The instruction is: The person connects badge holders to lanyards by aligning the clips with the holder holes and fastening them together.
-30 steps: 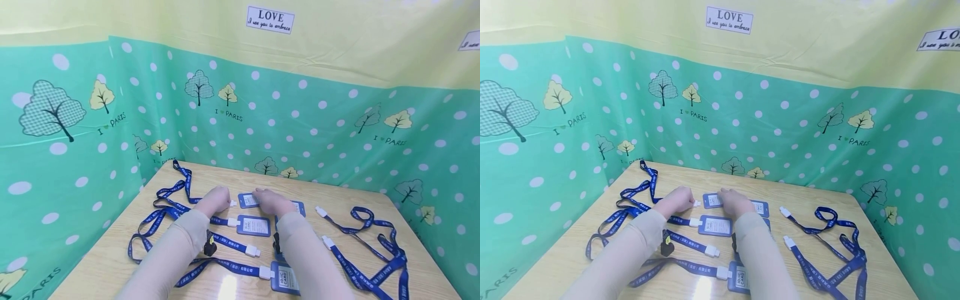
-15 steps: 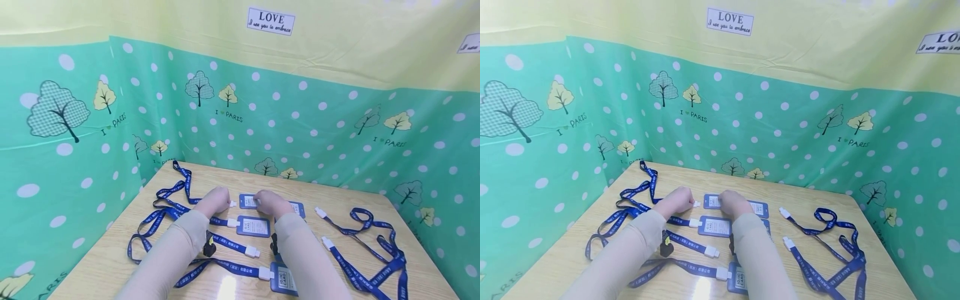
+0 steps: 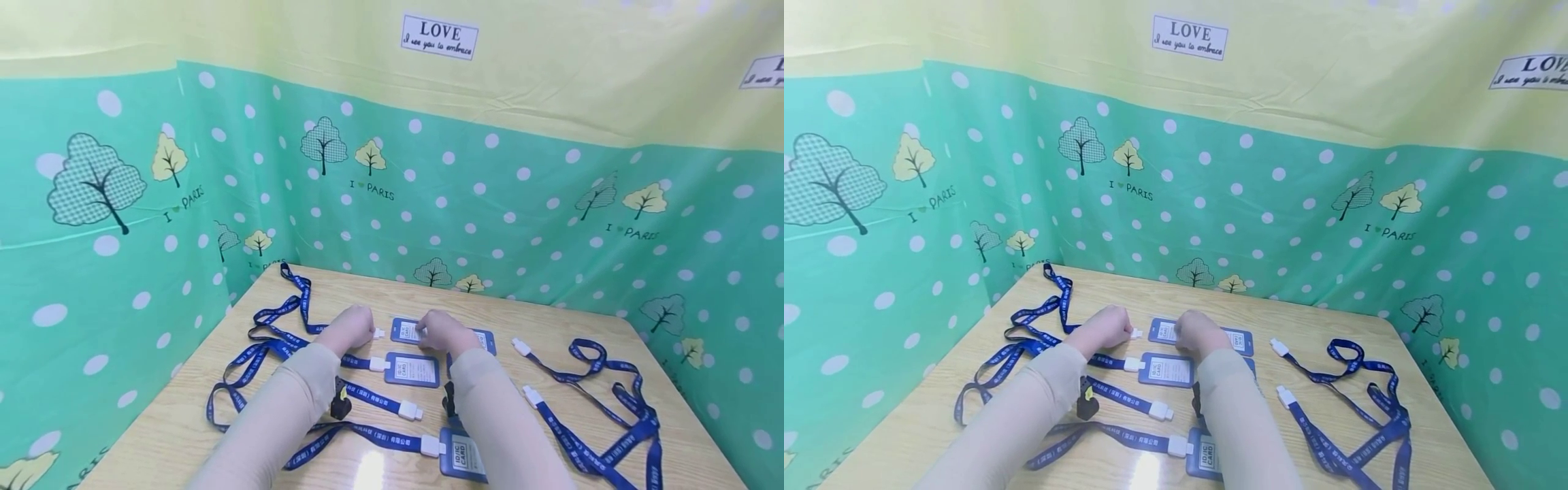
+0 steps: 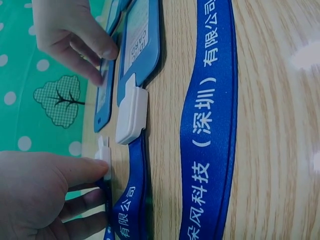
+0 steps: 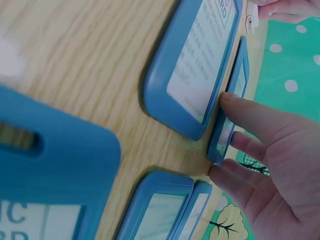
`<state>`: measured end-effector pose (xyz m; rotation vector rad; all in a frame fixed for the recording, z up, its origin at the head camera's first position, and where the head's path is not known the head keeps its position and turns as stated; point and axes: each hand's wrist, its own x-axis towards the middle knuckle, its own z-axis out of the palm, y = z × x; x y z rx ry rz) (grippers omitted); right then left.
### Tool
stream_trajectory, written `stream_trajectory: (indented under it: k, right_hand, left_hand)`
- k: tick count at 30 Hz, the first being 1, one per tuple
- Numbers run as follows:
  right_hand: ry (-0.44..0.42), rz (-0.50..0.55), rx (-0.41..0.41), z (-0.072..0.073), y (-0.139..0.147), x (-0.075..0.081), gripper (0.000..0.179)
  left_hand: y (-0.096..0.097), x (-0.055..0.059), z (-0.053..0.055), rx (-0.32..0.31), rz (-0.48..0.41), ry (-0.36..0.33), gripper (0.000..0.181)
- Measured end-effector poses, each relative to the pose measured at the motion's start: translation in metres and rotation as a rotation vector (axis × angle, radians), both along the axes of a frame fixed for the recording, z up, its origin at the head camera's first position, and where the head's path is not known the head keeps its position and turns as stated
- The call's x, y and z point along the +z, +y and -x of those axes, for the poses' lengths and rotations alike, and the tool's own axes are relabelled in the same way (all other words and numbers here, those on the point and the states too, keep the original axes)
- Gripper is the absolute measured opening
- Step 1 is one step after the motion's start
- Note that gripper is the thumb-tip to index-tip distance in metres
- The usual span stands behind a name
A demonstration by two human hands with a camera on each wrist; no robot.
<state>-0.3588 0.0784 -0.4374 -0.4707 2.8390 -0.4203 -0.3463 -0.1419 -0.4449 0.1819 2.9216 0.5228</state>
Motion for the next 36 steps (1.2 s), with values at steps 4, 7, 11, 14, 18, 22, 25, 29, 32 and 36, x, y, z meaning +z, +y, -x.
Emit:
stream_trajectory:
  k: [4, 7, 11, 14, 18, 22, 25, 29, 32, 36]
  right_hand:
    - [-0.016, 0.018, -0.007, 0.0, 0.0026, -0.0008, 0.039]
    - [-0.019, 0.028, -0.014, -0.0007, 0.0042, -0.0021, 0.04]
    - [-0.013, 0.026, -0.025, -0.0007, 0.0043, -0.0049, 0.038]
    - [-0.017, 0.033, -0.03, -0.0002, 0.0042, -0.0061, 0.036]
    - [-0.021, 0.046, -0.032, 0.0005, 0.0048, -0.0065, 0.033]
    - [-0.029, 0.05, -0.024, 0.001, 0.0063, -0.0065, 0.03]
    - [-0.04, 0.057, -0.02, 0.0007, 0.0071, -0.006, 0.029]
    - [-0.054, 0.066, -0.037, -0.0015, 0.0068, -0.0054, 0.03]
    - [-0.056, 0.064, -0.049, -0.0029, 0.0063, -0.0061, 0.032]
    - [-0.054, 0.061, -0.048, -0.0021, 0.006, -0.0078, 0.032]
  left_hand:
    - [-0.0002, -0.0008, 0.0009, -0.01, 0.013, 0.004, 0.009]
    - [-0.0007, -0.0012, 0.0011, -0.019, 0.017, 0.008, 0.009]
    - [-0.0013, -0.0024, 0.0014, -0.027, 0.014, 0.016, 0.009]
    - [-0.0016, -0.0029, 0.0018, -0.031, 0.017, 0.027, 0.008]
    - [-0.0019, -0.0022, 0.0018, -0.029, 0.01, 0.021, 0.007]
    - [-0.0018, -0.001, 0.0015, -0.021, 0.002, 0.009, 0.008]
    - [-0.0016, -0.0004, 0.0014, -0.012, 0.001, 0.006, 0.009]
    - [-0.0005, 0.0001, 0.0015, -0.018, 0.012, 0.01, 0.011]
    - [0.0009, 0.0001, 0.0012, -0.03, 0.018, 0.01, 0.01]
    - [0.0021, -0.0001, -0.0005, -0.032, 0.024, 0.008, 0.008]
